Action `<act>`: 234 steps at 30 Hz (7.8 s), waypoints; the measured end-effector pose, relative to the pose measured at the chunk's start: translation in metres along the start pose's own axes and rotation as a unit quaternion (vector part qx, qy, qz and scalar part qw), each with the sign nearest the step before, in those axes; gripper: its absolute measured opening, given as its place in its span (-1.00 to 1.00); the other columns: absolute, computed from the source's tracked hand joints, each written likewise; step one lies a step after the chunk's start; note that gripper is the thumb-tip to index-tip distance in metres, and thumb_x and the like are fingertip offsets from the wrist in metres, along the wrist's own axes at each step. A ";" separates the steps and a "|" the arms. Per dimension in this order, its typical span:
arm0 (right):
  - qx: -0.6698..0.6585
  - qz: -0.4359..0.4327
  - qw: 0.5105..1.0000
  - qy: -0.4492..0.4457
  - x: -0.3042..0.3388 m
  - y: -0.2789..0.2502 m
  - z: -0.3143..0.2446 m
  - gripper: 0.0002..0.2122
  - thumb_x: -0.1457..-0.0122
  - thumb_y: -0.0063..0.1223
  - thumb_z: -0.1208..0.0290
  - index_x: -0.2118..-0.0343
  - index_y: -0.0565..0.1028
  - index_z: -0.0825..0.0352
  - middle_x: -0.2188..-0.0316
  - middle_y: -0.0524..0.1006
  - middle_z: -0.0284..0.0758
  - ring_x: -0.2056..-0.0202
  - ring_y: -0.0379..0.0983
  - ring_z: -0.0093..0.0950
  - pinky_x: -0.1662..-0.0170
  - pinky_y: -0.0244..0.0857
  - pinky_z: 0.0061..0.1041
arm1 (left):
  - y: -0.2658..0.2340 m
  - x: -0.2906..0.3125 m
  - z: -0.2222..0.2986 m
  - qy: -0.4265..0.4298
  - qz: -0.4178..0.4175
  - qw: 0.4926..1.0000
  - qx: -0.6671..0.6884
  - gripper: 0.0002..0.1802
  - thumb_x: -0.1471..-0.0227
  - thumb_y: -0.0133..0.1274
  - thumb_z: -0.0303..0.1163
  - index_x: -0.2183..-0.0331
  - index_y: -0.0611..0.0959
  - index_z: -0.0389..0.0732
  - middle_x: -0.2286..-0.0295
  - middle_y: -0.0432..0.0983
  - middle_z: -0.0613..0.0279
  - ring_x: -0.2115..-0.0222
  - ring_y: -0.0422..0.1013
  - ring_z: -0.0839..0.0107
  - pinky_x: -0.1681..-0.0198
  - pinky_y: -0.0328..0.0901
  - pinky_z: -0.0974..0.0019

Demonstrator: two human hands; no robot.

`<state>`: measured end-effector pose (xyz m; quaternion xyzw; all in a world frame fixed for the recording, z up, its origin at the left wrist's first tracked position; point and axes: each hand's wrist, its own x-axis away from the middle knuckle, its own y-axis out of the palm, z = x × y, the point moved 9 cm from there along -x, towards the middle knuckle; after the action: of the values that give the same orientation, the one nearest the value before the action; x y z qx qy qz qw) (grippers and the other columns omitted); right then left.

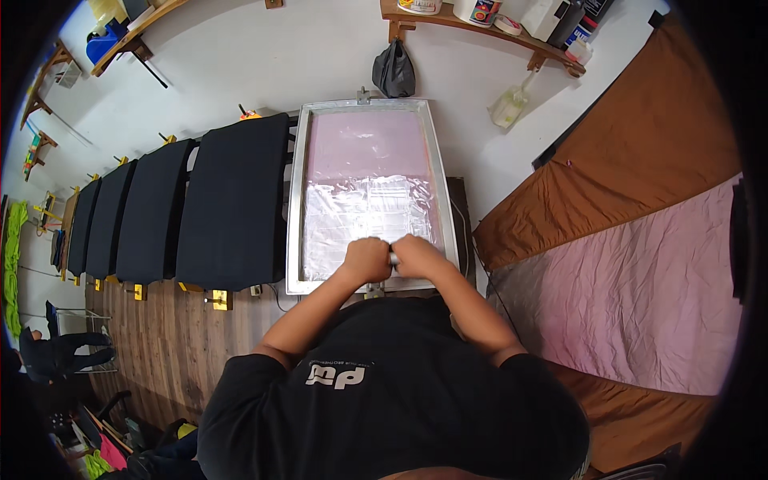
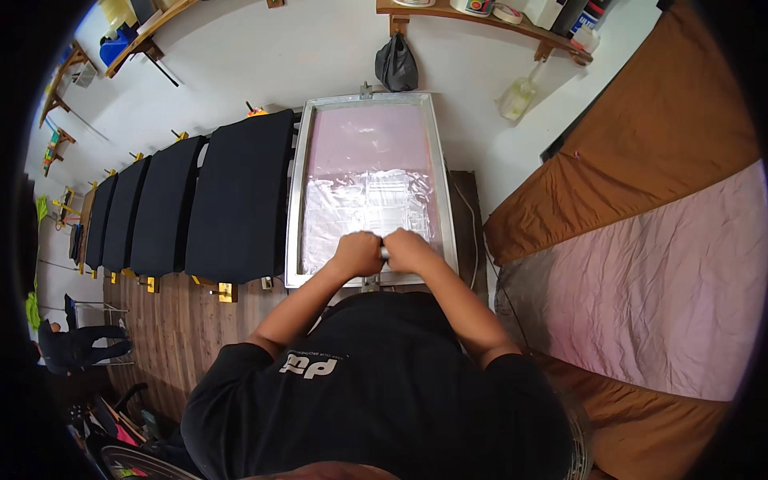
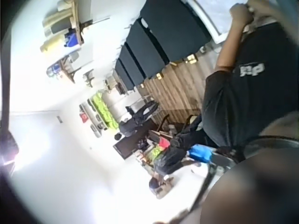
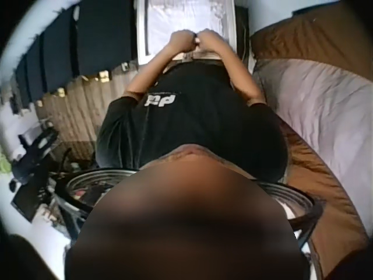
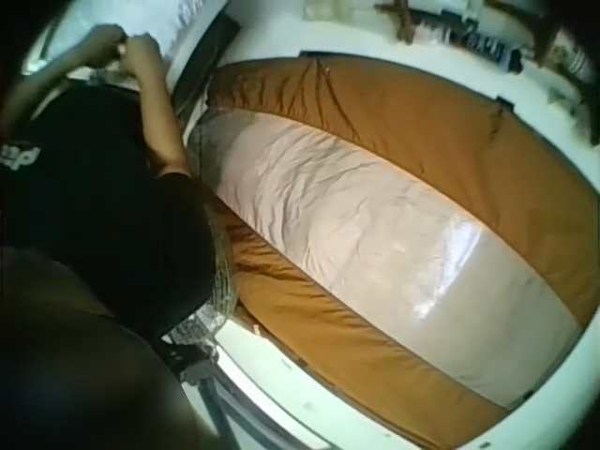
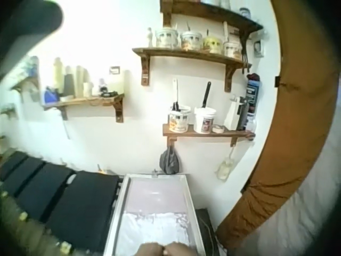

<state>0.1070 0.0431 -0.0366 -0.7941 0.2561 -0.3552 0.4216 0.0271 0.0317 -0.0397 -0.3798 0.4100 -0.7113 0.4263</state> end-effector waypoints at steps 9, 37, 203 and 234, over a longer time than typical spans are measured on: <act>-0.009 0.189 0.982 -0.018 0.017 0.030 0.003 -0.78 0.11 0.13 0.54 0.33 0.48 0.39 0.29 0.52 -0.11 0.17 0.48 -0.09 0.10 0.43 -0.15 | 0.016 0.019 0.008 0.058 0.178 0.982 0.018 -0.81 0.21 0.16 -0.40 0.46 0.55 -0.24 0.44 0.49 -0.01 0.39 0.50 0.01 0.37 0.45 0.05; -0.014 -0.048 0.999 -0.021 -0.007 0.021 0.006 -0.77 0.18 0.15 0.50 0.39 0.65 0.41 0.38 0.62 0.05 0.26 0.59 -0.03 0.13 0.49 -0.16 | 0.018 -0.003 -0.003 -0.003 -0.104 0.994 -0.011 -0.71 0.20 0.12 -0.21 0.47 0.75 -0.21 0.46 0.65 -0.09 0.38 0.61 -0.01 0.25 0.50 0.04; 0.013 -0.015 0.999 0.039 0.000 0.004 0.005 -0.78 0.15 0.27 0.40 0.41 0.66 0.39 0.33 0.64 0.00 0.26 0.61 -0.08 0.13 0.52 -0.19 | -0.003 0.006 0.019 0.021 -0.002 0.999 -0.030 -0.65 0.27 0.33 -0.08 0.54 0.72 -0.18 0.55 0.63 0.00 0.47 0.60 0.07 0.35 0.50 0.09; 0.047 0.188 0.981 0.012 0.025 0.038 0.008 -0.77 0.13 0.23 0.49 0.33 0.56 0.34 0.34 0.59 -0.14 0.23 0.56 -0.14 0.15 0.49 -0.17 | 0.030 0.020 0.022 0.049 0.175 0.983 -0.029 -0.70 0.27 0.28 -0.31 0.45 0.63 -0.29 0.38 0.54 -0.06 0.32 0.53 0.05 0.32 0.49 0.09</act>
<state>0.1245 0.0094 -0.0629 -0.7065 0.3888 -0.2908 0.5149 0.0490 -0.0013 -0.0551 -0.2792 0.5112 -0.6314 0.5120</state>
